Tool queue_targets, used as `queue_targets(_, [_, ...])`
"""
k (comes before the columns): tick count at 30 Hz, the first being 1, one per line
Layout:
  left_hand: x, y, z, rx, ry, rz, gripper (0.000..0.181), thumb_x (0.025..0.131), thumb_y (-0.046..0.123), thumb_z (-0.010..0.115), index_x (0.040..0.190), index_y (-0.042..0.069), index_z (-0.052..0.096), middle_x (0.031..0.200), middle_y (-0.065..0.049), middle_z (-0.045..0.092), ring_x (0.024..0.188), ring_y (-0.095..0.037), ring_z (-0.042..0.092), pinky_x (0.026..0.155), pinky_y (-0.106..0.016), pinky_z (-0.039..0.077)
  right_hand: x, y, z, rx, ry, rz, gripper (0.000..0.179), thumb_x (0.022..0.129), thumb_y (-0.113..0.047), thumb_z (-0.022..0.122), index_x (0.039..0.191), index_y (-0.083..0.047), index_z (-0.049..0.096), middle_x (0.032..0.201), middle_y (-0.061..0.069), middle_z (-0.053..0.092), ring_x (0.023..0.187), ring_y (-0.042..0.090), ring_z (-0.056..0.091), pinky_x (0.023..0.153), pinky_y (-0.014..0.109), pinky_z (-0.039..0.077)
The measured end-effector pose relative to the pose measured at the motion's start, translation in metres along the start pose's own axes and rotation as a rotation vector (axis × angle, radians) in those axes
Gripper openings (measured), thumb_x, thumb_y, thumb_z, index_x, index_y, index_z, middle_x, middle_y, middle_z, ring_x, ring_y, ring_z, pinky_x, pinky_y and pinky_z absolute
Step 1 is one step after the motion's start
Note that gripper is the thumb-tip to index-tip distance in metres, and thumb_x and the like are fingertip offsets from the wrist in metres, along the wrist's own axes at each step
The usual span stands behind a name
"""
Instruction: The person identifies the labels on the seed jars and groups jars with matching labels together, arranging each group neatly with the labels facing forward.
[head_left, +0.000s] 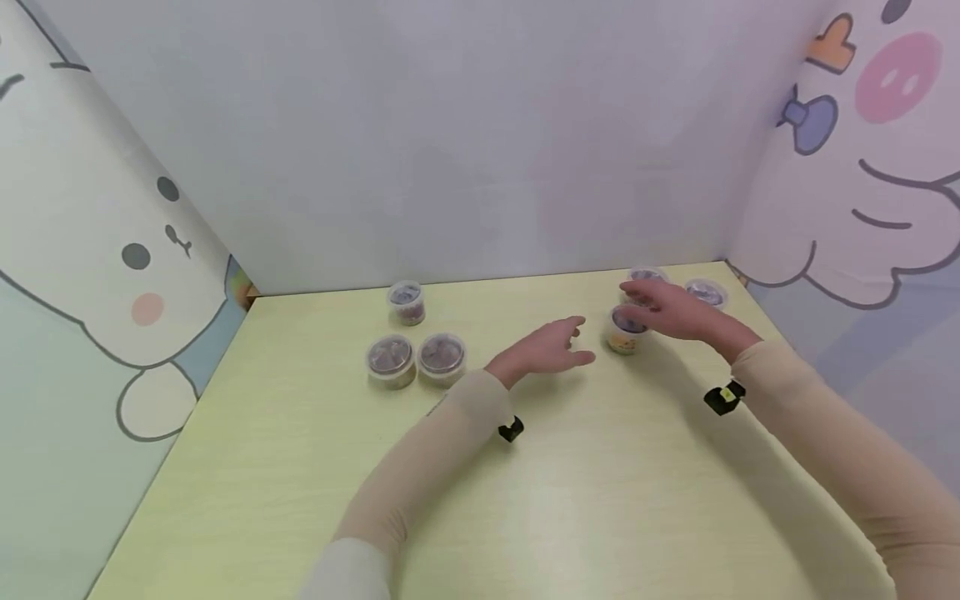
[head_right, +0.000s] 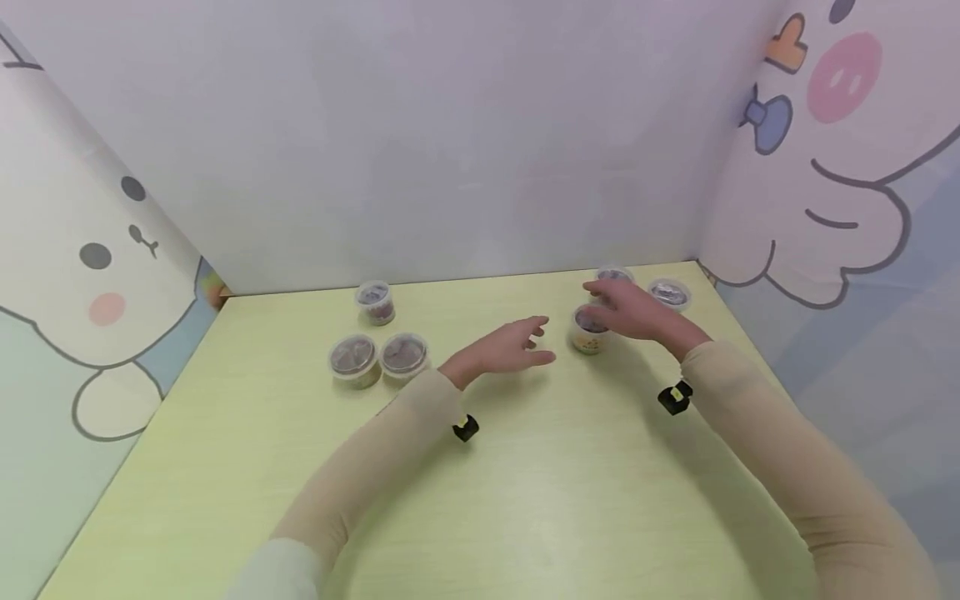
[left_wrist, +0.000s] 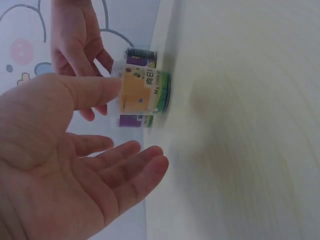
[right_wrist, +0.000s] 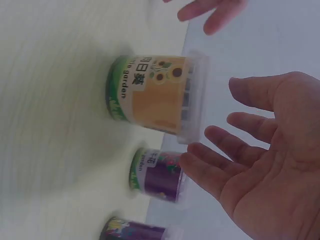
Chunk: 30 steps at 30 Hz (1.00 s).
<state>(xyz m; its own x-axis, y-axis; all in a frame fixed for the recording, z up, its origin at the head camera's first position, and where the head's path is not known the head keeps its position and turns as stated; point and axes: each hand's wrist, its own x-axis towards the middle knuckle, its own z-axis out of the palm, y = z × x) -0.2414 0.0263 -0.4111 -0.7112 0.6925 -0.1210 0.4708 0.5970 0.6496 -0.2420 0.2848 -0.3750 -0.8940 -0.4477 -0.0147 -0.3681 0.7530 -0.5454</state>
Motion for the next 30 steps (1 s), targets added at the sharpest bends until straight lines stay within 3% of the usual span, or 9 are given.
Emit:
queue_targets(7, [0.024, 0.008, 0.023, -0.223, 0.138, -0.055, 0.084, 0.102, 0.035, 0.061, 0.161, 0.001, 0.013, 0.157, -0.020, 0.039, 0.134, -0.031, 0.052, 0.108, -0.033, 0.044, -0.016, 0.016, 0.011, 0.182, 0.074, 0.102, 0.067, 0.107, -0.026, 0.053, 0.159, 0.004, 0.022, 0.149, 0.033, 0.041, 0.133, 0.053, 0.044, 0.103, 0.064, 0.042])
queue_targets(11, [0.032, 0.010, 0.030, -0.320, 0.185, -0.090, 0.083, 0.102, 0.044, 0.059, 0.162, 0.005, 0.018, 0.158, -0.015, 0.039, 0.136, -0.029, 0.050, 0.107, -0.035, 0.045, -0.021, 0.023, 0.018, 0.377, 0.069, 0.147, 0.066, 0.108, -0.027, 0.051, 0.158, 0.005, 0.021, 0.153, 0.033, 0.035, 0.136, 0.049, 0.042, 0.104, 0.058, 0.043])
queue_targets(13, [0.036, 0.010, 0.033, -0.342, 0.195, -0.089, 0.079, 0.102, 0.045, 0.058, 0.161, 0.005, 0.024, 0.157, -0.014, 0.041, 0.135, -0.028, 0.051, 0.106, -0.035, 0.046, -0.022, 0.027, 0.021, 0.495, 0.051, 0.180, 0.066, 0.109, -0.028, 0.050, 0.158, 0.005, 0.021, 0.156, 0.032, 0.030, 0.139, 0.046, 0.038, 0.105, 0.054, 0.042])
queue_targets(17, [0.040, 0.012, 0.037, -0.402, 0.205, -0.093, 0.071, 0.103, 0.044, 0.057, 0.159, 0.007, 0.032, 0.155, -0.011, 0.044, 0.133, -0.025, 0.053, 0.103, -0.033, 0.048, -0.025, 0.033, 0.025, 0.631, 0.017, 0.236, 0.070, 0.110, -0.033, 0.046, 0.161, 0.002, 0.014, 0.162, 0.027, 0.021, 0.143, 0.040, 0.033, 0.106, 0.048, 0.042])
queue_targets(23, [0.046, 0.016, 0.041, -0.469, 0.226, -0.087, 0.065, 0.106, 0.039, 0.054, 0.157, 0.006, 0.034, 0.152, -0.011, 0.048, 0.133, -0.022, 0.053, 0.104, -0.029, 0.047, -0.025, 0.037, 0.030, 0.735, 0.023, 0.264, 0.068, 0.110, -0.032, 0.044, 0.161, 0.002, 0.013, 0.162, 0.026, 0.021, 0.138, 0.028, 0.041, 0.108, 0.048, 0.041])
queue_targets(27, [0.048, 0.019, 0.045, -0.464, 0.256, -0.065, 0.060, 0.107, 0.035, 0.053, 0.155, 0.004, 0.037, 0.149, -0.012, 0.051, 0.130, -0.022, 0.056, 0.103, -0.028, 0.047, -0.026, 0.038, 0.031, 0.789, 0.029, 0.262, 0.068, 0.111, -0.032, 0.043, 0.160, 0.003, 0.014, 0.163, 0.026, 0.018, 0.139, 0.024, 0.040, 0.109, 0.048, 0.040])
queue_targets(30, [0.050, 0.022, 0.048, -0.461, 0.272, -0.064, 0.057, 0.107, 0.033, 0.053, 0.154, 0.004, 0.039, 0.148, -0.012, 0.052, 0.128, -0.021, 0.057, 0.101, -0.026, 0.047, -0.028, 0.039, 0.033, 0.849, 0.022, 0.265, 0.067, 0.111, -0.031, 0.042, 0.160, 0.004, 0.013, 0.162, 0.027, 0.017, 0.131, 0.016, 0.048, 0.109, 0.048, 0.040])
